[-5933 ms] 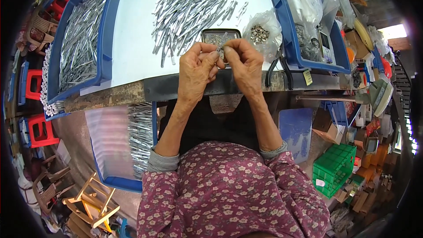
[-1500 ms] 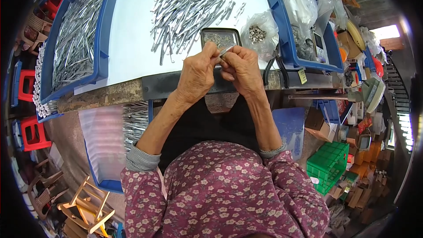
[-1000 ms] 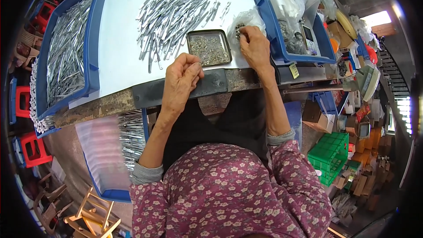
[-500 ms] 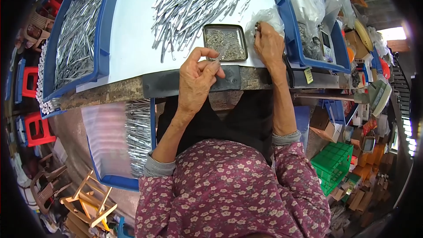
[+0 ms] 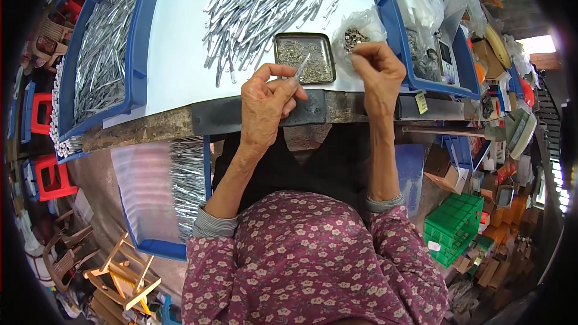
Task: The recorder picks and sorts small metal strips from a blue bin and arranges them on a table, and also picks small metal pins from a metal tray.
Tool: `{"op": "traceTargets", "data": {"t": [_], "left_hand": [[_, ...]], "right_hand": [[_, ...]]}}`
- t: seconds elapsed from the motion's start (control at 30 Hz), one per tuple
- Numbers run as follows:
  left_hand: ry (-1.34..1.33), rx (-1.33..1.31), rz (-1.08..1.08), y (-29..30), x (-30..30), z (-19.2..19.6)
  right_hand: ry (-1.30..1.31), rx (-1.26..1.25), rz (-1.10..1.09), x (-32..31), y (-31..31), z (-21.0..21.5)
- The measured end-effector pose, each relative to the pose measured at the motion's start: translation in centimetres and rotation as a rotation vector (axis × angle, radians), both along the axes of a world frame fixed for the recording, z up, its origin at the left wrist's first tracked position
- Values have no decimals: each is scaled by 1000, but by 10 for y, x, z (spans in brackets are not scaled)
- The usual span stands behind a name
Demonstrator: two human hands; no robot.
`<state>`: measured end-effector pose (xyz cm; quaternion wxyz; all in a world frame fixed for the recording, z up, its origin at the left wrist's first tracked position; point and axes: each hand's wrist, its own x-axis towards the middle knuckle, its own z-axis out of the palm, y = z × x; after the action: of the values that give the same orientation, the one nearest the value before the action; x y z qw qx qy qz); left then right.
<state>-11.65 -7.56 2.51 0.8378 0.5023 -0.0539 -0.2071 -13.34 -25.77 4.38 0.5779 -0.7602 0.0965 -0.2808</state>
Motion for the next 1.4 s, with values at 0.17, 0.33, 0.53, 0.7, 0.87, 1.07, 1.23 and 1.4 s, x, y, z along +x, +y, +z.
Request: {"op": "traceTargets", "data": {"t": [0.17, 0.33, 0.53, 0.7, 0.87, 1.07, 1.23, 1.4], "left_hand": [[-13, -26, 11, -4, -3, 3], [-24, -47, 21, -6, -5, 3], [-59, -34, 43, -7, -8, 3], [-104, -21, 63, -8, -9, 2], [-120, 4, 68, -9, -10, 4], [-124, 20, 54, -7, -8, 6], [-85, -27, 25, -3, -4, 5], [-27, -131, -30, 2, 1, 4]], "right_hand": [[109, 134, 194, -16, 35, 3], [81, 75, 218, -18, 48, -1], [34, 99, 212, -20, 51, -8], [-4, 30, 176, -22, 53, -7], [-72, -120, 134, -22, 53, -7], [-254, -444, 157, -15, 42, -14], [-284, -455, 215, -12, 38, -10], [-32, 202, 335, -8, 41, -6]]}}
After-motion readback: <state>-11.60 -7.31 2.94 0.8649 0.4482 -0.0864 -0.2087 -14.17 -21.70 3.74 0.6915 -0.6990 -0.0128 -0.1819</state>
